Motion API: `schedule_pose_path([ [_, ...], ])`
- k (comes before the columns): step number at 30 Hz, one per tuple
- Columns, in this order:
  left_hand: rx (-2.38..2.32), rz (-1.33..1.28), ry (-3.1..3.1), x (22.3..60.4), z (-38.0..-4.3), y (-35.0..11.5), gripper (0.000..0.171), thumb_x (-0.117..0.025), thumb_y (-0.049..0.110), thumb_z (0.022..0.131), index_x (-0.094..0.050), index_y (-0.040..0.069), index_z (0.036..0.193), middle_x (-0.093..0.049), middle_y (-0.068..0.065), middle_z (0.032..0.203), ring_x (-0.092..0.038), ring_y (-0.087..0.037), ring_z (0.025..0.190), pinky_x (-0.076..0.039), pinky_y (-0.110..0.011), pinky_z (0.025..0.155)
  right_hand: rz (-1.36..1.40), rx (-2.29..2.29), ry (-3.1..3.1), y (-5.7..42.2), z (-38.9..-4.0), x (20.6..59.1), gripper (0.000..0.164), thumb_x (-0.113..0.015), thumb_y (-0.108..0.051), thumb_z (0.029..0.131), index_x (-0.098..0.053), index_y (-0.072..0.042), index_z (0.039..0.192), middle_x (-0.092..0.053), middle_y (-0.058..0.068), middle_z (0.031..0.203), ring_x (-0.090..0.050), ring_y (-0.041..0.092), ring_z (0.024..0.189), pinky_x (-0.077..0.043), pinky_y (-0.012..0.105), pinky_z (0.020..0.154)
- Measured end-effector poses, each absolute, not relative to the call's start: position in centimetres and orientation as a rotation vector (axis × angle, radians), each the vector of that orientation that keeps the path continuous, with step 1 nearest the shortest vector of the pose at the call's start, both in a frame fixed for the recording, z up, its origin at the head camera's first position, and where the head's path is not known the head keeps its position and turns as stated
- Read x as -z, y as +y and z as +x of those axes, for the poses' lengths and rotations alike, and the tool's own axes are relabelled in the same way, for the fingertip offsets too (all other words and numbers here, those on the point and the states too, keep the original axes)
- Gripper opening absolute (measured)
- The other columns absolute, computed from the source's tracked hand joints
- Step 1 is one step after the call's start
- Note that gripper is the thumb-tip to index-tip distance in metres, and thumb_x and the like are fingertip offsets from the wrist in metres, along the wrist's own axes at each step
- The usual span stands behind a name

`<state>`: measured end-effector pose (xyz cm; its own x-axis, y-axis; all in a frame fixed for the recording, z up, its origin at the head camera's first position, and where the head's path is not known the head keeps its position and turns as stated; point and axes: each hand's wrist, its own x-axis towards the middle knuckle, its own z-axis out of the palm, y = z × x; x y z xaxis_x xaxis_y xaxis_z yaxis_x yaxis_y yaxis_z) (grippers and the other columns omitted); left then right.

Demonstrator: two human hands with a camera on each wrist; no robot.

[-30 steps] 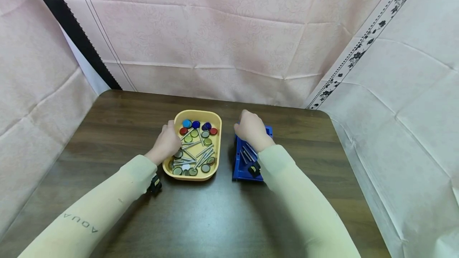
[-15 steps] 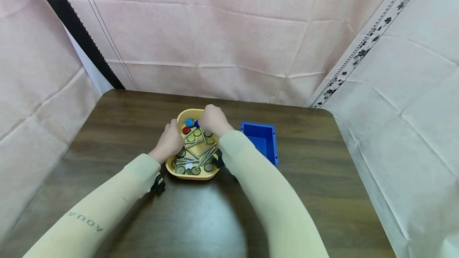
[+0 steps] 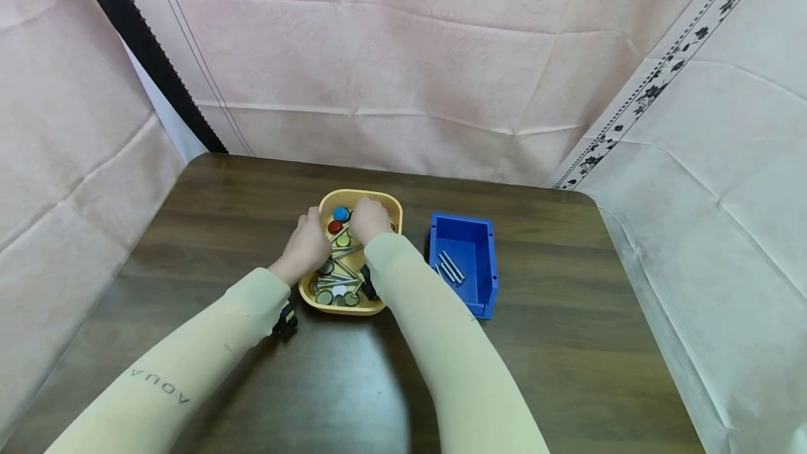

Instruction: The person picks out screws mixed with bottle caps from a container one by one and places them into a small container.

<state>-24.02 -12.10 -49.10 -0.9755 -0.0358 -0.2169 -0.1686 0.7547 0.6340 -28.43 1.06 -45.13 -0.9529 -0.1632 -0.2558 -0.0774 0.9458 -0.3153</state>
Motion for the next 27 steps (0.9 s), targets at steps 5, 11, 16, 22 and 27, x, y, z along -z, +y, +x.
schedule_pose_path([
  [5,-1.022,-0.161,2.768,49.2,-24.2,-12.0,0.067,-0.054,0.001,0.089,-0.020,0.004,0.146,-0.038,-0.023,0.125,-0.054,-0.034,0.099,-0.047,-0.047,0.085,-0.188,0.408,2.852,0.9,-28.2,45.8,0.008,-0.056,-0.001,0.088,-0.063,-0.003,0.085,-0.060,0.009,0.079,-0.048,0.019,0.060,-0.042,0.029,0.050],
  [11,-1.027,-0.160,2.777,49.3,-24.5,-12.0,0.067,-0.054,0.001,0.088,-0.021,0.004,0.146,-0.038,-0.023,0.126,-0.054,-0.034,0.100,-0.047,-0.047,0.086,-0.178,0.378,2.878,0.8,-28.0,46.0,0.005,-0.066,-0.004,0.084,-0.066,-0.004,0.089,-0.064,0.007,0.080,-0.054,0.019,0.064,-0.048,0.031,0.054],
  [16,-1.016,-0.161,2.778,49.3,-24.5,-11.8,0.067,-0.055,0.001,0.087,-0.021,0.003,0.145,-0.038,-0.023,0.125,-0.054,-0.034,0.101,-0.047,-0.047,0.087,-0.145,0.332,2.886,0.7,-28.0,46.2,0.008,-0.067,-0.006,0.084,-0.067,-0.004,0.092,-0.066,0.008,0.085,-0.058,0.020,0.070,-0.052,0.034,0.057],
  [22,-1.014,-0.157,2.782,49.4,-24.4,-11.8,0.068,-0.055,0.000,0.086,-0.021,0.003,0.145,-0.039,-0.023,0.123,-0.054,-0.035,0.099,-0.047,-0.047,0.085,-0.065,0.312,2.890,0.3,-28.1,46.4,0.008,-0.061,-0.008,0.090,-0.066,-0.005,0.095,-0.066,0.011,0.090,-0.060,0.022,0.072,-0.052,0.037,0.054],
  [27,-1.054,-0.162,2.756,49.6,-24.3,-12.3,0.069,-0.053,0.000,0.087,-0.020,0.005,0.147,-0.038,-0.023,0.125,-0.053,-0.034,0.098,-0.048,-0.046,0.083,-0.034,0.305,2.901,-0.1,-28.0,46.5,0.008,-0.065,-0.008,0.087,-0.068,-0.004,0.094,-0.068,0.009,0.091,-0.062,0.020,0.073,-0.053,0.037,0.056],
])
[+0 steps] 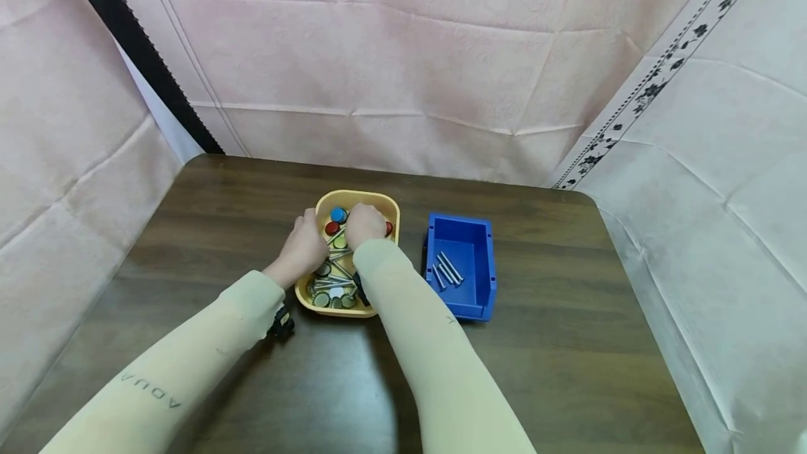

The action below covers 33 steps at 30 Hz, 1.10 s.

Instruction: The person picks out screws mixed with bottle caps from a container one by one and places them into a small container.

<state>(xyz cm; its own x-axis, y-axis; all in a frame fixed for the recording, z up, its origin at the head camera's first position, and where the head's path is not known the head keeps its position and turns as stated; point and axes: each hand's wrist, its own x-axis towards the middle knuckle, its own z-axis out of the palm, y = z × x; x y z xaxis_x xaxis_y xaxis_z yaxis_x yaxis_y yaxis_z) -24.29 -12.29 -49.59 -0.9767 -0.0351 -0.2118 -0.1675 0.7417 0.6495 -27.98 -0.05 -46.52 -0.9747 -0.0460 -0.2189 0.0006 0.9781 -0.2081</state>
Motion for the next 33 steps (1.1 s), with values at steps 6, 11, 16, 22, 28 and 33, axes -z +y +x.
schedule_pose_path([
  [6,-1.114,-0.182,2.725,49.7,-23.8,-13.2,0.070,-0.050,-0.001,0.086,-0.019,0.007,0.148,-0.037,-0.022,0.126,-0.051,-0.034,0.096,-0.047,-0.046,0.082,-0.037,0.338,2.898,-0.5,-27.7,46.5,0.011,-0.063,-0.009,0.090,-0.069,-0.004,0.097,-0.069,0.010,0.096,-0.064,0.019,0.079,-0.054,0.035,0.062],
  [11,-1.131,-0.175,2.709,49.7,-23.6,-13.4,0.071,-0.051,-0.002,0.085,-0.019,0.007,0.148,-0.037,-0.022,0.124,-0.051,-0.034,0.096,-0.048,-0.045,0.081,-0.005,0.353,2.896,-0.5,-27.7,46.6,0.011,-0.067,-0.010,0.087,-0.069,-0.005,0.096,-0.068,0.009,0.095,-0.063,0.018,0.076,-0.053,0.034,0.061],
  [16,-1.106,-0.141,2.702,49.3,-23.6,-13.6,0.073,-0.054,-0.002,0.082,-0.020,0.004,0.146,-0.037,-0.023,0.122,-0.051,-0.035,0.095,-0.049,-0.044,0.079,0.004,0.365,2.898,-0.5,-27.8,46.9,0.011,-0.068,-0.010,0.087,-0.069,-0.004,0.096,-0.068,0.009,0.091,-0.061,0.017,0.070,-0.052,0.033,0.056],
  [22,-1.127,-0.101,2.706,48.5,-23.5,-13.7,0.066,-0.054,0.003,0.081,-0.024,-0.001,0.141,-0.040,-0.024,0.118,-0.050,-0.036,0.095,-0.046,-0.047,0.083,0.001,0.382,2.919,-0.4,-27.9,47.0,0.010,-0.067,-0.008,0.086,-0.069,-0.005,0.095,-0.068,0.009,0.091,-0.061,0.018,0.071,-0.052,0.034,0.056],
  [28,-1.168,-0.094,2.698,48.5,-23.5,-13.1,0.065,-0.054,0.004,0.081,-0.026,0.000,0.140,-0.042,-0.024,0.117,-0.050,-0.035,0.096,-0.046,-0.047,0.084,0.002,0.347,2.921,0.1,-28.0,47.0,0.018,-0.077,-0.008,0.078,-0.069,-0.006,0.094,-0.068,0.007,0.089,-0.061,0.017,0.071,-0.054,0.036,0.059],
  [33,-1.185,-0.137,2.680,48.8,-23.7,-12.9,0.069,-0.055,-0.001,0.081,-0.025,0.003,0.142,-0.041,-0.021,0.116,-0.050,-0.034,0.096,-0.047,-0.045,0.083,0.013,0.367,2.918,0.3,-28.0,46.8,0.016,-0.075,-0.008,0.080,-0.069,-0.006,0.094,-0.068,0.007,0.089,-0.060,0.017,0.070,-0.053,0.035,0.059],
])
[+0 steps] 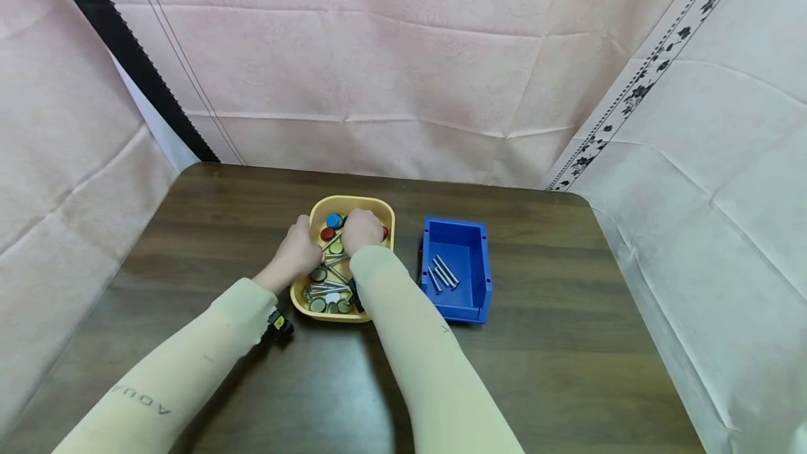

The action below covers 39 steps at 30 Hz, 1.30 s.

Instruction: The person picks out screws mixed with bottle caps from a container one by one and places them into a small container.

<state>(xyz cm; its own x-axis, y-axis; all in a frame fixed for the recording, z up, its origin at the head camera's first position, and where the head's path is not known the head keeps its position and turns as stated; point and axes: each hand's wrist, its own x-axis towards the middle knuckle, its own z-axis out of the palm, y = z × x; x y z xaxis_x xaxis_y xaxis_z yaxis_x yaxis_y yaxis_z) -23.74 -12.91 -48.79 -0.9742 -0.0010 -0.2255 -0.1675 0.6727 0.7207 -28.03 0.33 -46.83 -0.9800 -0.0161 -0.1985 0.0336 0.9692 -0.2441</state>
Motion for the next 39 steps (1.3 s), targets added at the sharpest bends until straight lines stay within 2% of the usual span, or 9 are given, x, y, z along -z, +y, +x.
schedule_pose_path([
  [6,-1.200,-0.195,2.641,49.0,-23.7,-12.9,0.074,-0.056,-0.003,0.081,-0.022,0.008,0.146,-0.039,-0.019,0.119,-0.052,-0.033,0.093,-0.050,-0.041,0.076,0.010,0.374,2.928,0.2,-27.9,46.8,0.007,-0.065,-0.007,0.088,-0.068,-0.006,0.094,-0.067,0.007,0.088,-0.060,0.016,0.069,-0.052,0.033,0.058],
  [11,-1.180,-0.188,2.670,49.2,-23.9,-12.7,0.076,-0.056,-0.004,0.081,-0.021,0.009,0.147,-0.039,-0.020,0.120,-0.051,-0.034,0.096,-0.048,-0.043,0.081,0.015,0.402,2.922,0.2,-27.9,46.6,0.007,-0.063,-0.007,0.090,-0.068,-0.005,0.095,-0.067,0.007,0.088,-0.060,0.017,0.069,-0.052,0.034,0.058],
  [19,-1.155,-0.174,2.691,49.7,-24.1,-12.2,0.075,-0.057,-0.004,0.080,-0.021,0.007,0.145,-0.039,-0.021,0.120,-0.051,-0.034,0.098,-0.047,-0.045,0.086,0.046,0.390,2.922,0.2,-27.9,47.0,0.009,-0.060,-0.006,0.090,-0.068,-0.005,0.094,-0.068,0.010,0.091,-0.060,0.020,0.071,-0.051,0.037,0.054],
  [25,-1.153,-0.169,2.695,49.6,-24.1,-11.9,0.077,-0.057,-0.003,0.081,-0.020,0.007,0.147,-0.039,-0.021,0.120,-0.051,-0.033,0.099,-0.047,-0.046,0.086,0.037,0.380,2.910,0.6,-27.9,46.7,0.007,-0.062,-0.007,0.087,-0.066,-0.004,0.092,-0.067,0.012,0.090,-0.060,0.022,0.071,-0.050,0.036,0.051],
  [32,-1.144,-0.165,2.705,49.4,-24.1,-12.0,0.079,-0.057,-0.003,0.081,-0.017,0.006,0.148,-0.039,-0.022,0.121,-0.051,-0.033,0.098,-0.047,-0.045,0.085,-0.036,0.415,2.882,1.2,-28.0,46.0,0.011,-0.071,-0.008,0.081,-0.063,-0.005,0.088,-0.062,0.007,0.079,-0.054,0.018,0.061,-0.047,0.031,0.050],
  [36,-1.135,-0.162,2.719,49.4,-24.1,-12.2,0.077,-0.058,-0.002,0.081,-0.019,0.005,0.147,-0.039,-0.022,0.120,-0.051,-0.034,0.098,-0.047,-0.045,0.086,-0.054,0.444,2.858,1.5,-28.0,45.4,0.004,-0.065,-0.004,0.083,-0.061,-0.006,0.082,-0.054,0.005,0.069,-0.045,0.017,0.055,-0.040,0.028,0.046],
  [39,-1.123,-0.170,2.725,49.5,-24.2,-12.4,0.077,-0.058,-0.002,0.081,-0.019,0.005,0.147,-0.039,-0.022,0.121,-0.051,-0.034,0.099,-0.046,-0.045,0.087,-0.083,0.451,2.856,1.6,-27.9,45.0,0.009,-0.059,-0.002,0.085,-0.057,-0.008,0.077,-0.048,0.004,0.065,-0.042,0.016,0.054,-0.037,0.027,0.045],
])
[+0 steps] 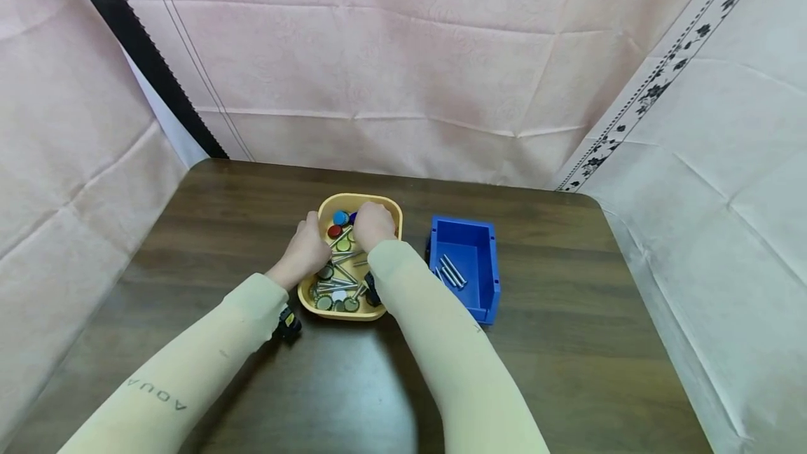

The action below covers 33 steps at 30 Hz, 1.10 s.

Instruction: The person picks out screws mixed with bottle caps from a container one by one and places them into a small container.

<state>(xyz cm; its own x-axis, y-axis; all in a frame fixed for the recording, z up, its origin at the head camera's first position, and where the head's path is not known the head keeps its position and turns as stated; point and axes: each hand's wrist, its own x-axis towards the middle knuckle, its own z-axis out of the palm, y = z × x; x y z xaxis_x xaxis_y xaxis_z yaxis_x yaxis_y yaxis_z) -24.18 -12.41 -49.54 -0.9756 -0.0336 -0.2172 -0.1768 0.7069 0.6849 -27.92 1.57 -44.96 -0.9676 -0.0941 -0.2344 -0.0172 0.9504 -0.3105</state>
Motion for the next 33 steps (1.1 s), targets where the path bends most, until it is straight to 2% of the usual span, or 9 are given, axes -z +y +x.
schedule_pose_path([
  [6,-1.102,-0.155,2.737,49.5,-24.2,-12.5,0.077,-0.059,-0.001,0.081,-0.019,0.005,0.147,-0.039,-0.023,0.122,-0.052,-0.035,0.100,-0.046,-0.046,0.088,-0.162,0.441,2.893,2.0,-27.5,44.1,0.033,-0.056,0.000,0.084,-0.038,-0.014,0.060,-0.032,-0.001,0.058,-0.034,0.016,0.053,-0.033,0.027,0.047],
  [10,-1.101,-0.156,2.730,49.5,-24.2,-12.5,0.079,-0.059,-0.001,0.081,-0.018,0.004,0.148,-0.039,-0.024,0.123,-0.052,-0.035,0.102,-0.046,-0.046,0.088,-0.223,0.423,2.888,2.3,-27.2,43.5,0.040,-0.057,0.001,0.082,-0.031,-0.016,0.056,-0.021,-0.003,0.058,-0.026,0.015,0.053,-0.030,0.029,0.050],
  [15,-1.110,-0.169,2.709,49.4,-24.2,-12.5,0.081,-0.059,-0.001,0.083,-0.015,0.005,0.150,-0.038,-0.024,0.127,-0.052,-0.035,0.103,-0.047,-0.046,0.088,-0.282,0.421,2.851,2.6,-26.9,42.7,0.043,-0.059,-0.003,0.084,-0.031,-0.015,0.054,-0.020,-0.003,0.054,-0.021,0.013,0.050,-0.026,0.028,0.049],
  [21,-1.110,-0.166,2.707,49.5,-24.2,-12.6,0.081,-0.060,0.000,0.083,-0.015,0.005,0.150,-0.037,-0.024,0.128,-0.052,-0.035,0.104,-0.047,-0.046,0.087,-0.283,0.502,2.820,2.8,-26.4,41.7,0.048,-0.065,-0.010,0.086,-0.034,-0.013,0.050,-0.026,-0.003,0.047,-0.020,0.012,0.043,-0.022,0.026,0.043],
  [26,-1.102,-0.161,2.709,49.5,-24.3,-12.6,0.080,-0.060,0.000,0.083,-0.016,0.005,0.149,-0.038,-0.024,0.127,-0.051,-0.034,0.104,-0.046,-0.047,0.089,-0.200,0.596,2.783,3.1,-26.0,41.2,0.039,-0.067,-0.011,0.086,-0.041,-0.013,0.056,-0.035,-0.002,0.052,-0.032,0.012,0.046,-0.031,0.025,0.044],
  [33,-1.116,-0.152,2.706,49.5,-24.2,-12.5,0.077,-0.059,-0.001,0.083,-0.018,0.005,0.148,-0.039,-0.023,0.124,-0.051,-0.034,0.102,-0.047,-0.047,0.087,-0.160,0.772,2.761,4.4,-25.3,40.2,0.016,-0.065,-0.009,0.087,-0.053,-0.007,0.077,-0.049,0.004,0.070,-0.048,0.017,0.059,-0.041,0.028,0.051],
])
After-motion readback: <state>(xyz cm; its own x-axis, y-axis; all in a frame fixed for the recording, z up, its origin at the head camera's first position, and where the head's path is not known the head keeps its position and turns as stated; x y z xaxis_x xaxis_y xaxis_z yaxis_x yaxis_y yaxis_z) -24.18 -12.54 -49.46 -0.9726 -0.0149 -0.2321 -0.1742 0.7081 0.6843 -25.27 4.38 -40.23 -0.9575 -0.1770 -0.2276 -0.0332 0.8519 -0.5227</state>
